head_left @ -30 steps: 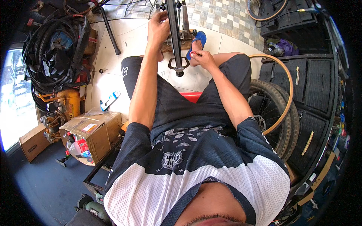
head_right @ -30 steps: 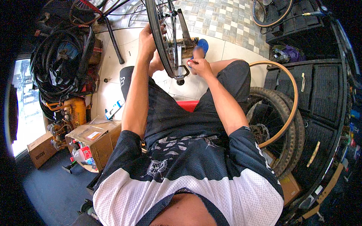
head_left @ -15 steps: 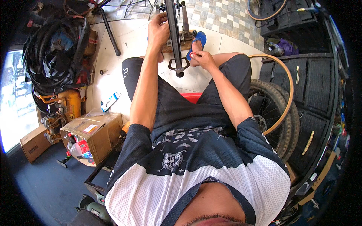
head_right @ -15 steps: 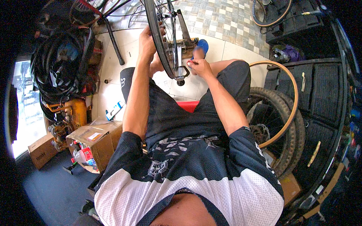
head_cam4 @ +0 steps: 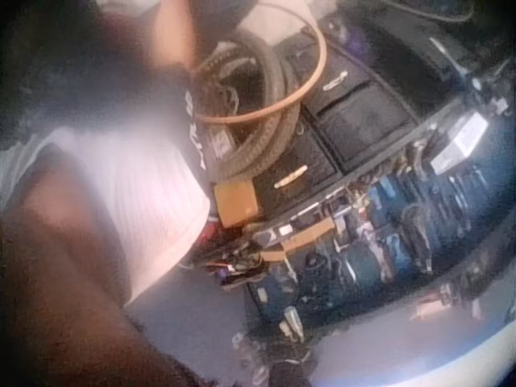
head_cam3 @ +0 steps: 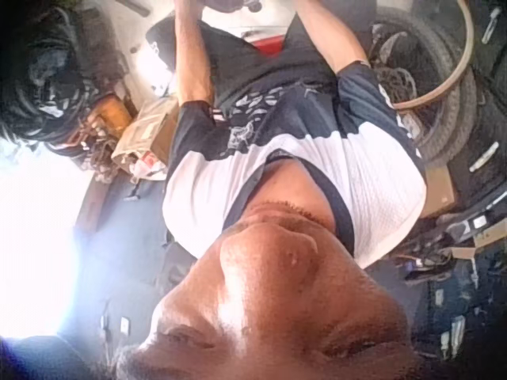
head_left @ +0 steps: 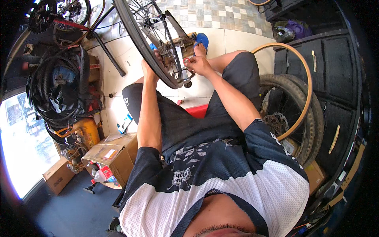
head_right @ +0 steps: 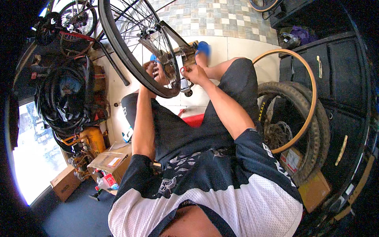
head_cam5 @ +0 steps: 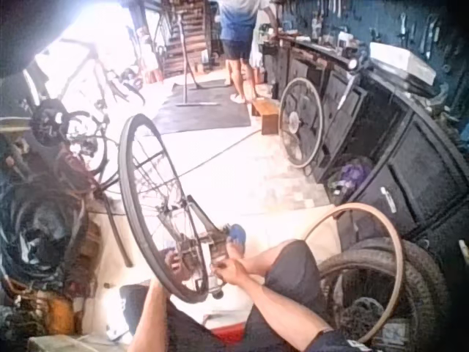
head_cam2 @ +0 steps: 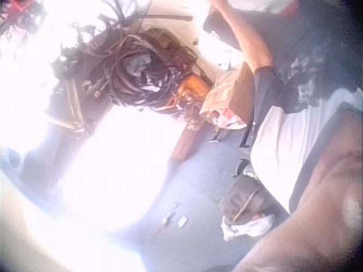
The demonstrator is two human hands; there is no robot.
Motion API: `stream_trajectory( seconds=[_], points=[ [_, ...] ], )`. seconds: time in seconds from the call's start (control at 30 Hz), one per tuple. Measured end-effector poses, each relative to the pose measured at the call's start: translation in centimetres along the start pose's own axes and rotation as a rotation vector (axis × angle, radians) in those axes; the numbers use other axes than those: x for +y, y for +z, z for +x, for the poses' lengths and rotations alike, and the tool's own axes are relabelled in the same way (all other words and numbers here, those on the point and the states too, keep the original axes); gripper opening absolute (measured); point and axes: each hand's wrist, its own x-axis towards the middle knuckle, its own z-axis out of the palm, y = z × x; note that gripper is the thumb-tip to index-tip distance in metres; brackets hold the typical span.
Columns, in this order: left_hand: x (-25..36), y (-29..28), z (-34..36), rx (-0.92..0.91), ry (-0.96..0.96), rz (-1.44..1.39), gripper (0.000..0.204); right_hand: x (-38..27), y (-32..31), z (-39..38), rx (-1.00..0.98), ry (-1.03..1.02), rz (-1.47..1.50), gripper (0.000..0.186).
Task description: The person sits on a low stool and works on a bicycle wheel mounted on a truing stand. They repeatedly adjust the wheel's position, spin it to check alignment, and use a tool to tighten or loosen the spokes. The person removes the wheel from the stand, inspects it, and then remounts it to continue adjustments.
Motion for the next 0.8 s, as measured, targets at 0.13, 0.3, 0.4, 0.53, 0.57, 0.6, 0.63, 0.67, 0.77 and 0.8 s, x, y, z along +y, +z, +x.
stream_trajectory(
  seconds=[0.13, 0.3, 0.4, 0.53, 0.57, 0.6, 0.63, 0.67, 0.77, 0.8],
  points=[
    [-8.7, -7.6, 2.6, -0.003, 0.222, 0.445, 0.028, -2.0, 3.0, 0.5, -0.063, -0.07, -0.036, 0.036],
    [-9.8, -1.8, 1.5, -0.139, -0.135, 0.148, 0.035, -0.8, 1.4, 1.2, -0.062, 0.04, -0.073, 0.037],
    [-7.0, -0.1, -0.5, -0.13, -0.183, 0.405, 0.034, -1.4, 2.1, 1.0, -0.059, 0.036, -0.08, 0.034],
    [-6.2, -1.0, -1.0, -0.157, -0.138, 0.519, 0.03, -1.2, 3.3, 1.2, -0.045, 0.008, -0.138, 0.034],
    [-6.1, -0.7, -1.0, -0.171, -0.142, 0.563, 0.029, -1.0, 3.4, 1.3, -0.035, 0.006, -0.122, 0.034],
    [-6.0, -0.6, -0.9, -0.174, -0.17, 0.508, 0.029, -0.7, 3.6, 1.5, -0.028, -0.001, -0.105, 0.034],
    [-6.0, -0.5, -0.9, -0.182, -0.162, 0.459, 0.03, -0.4, 3.8, 1.6, -0.017, -0.007, -0.127, 0.035],
    [-6.0, -0.3, -0.8, -0.191, -0.155, 0.411, 0.032, 0.0, 4.0, 1.7, -0.005, -0.013, -0.149, 0.036],
    [-6.7, -0.8, -0.7, -0.223, -0.106, 0.212, 0.033, -1.0, 4.2, 1.1, 0.031, -0.034, -0.202, 0.037],
    [-7.0, -1.1, -0.6, -0.224, -0.095, 0.157, 0.032, -1.2, 4.4, 0.9, 0.046, -0.041, -0.216, 0.036]
  ],
)
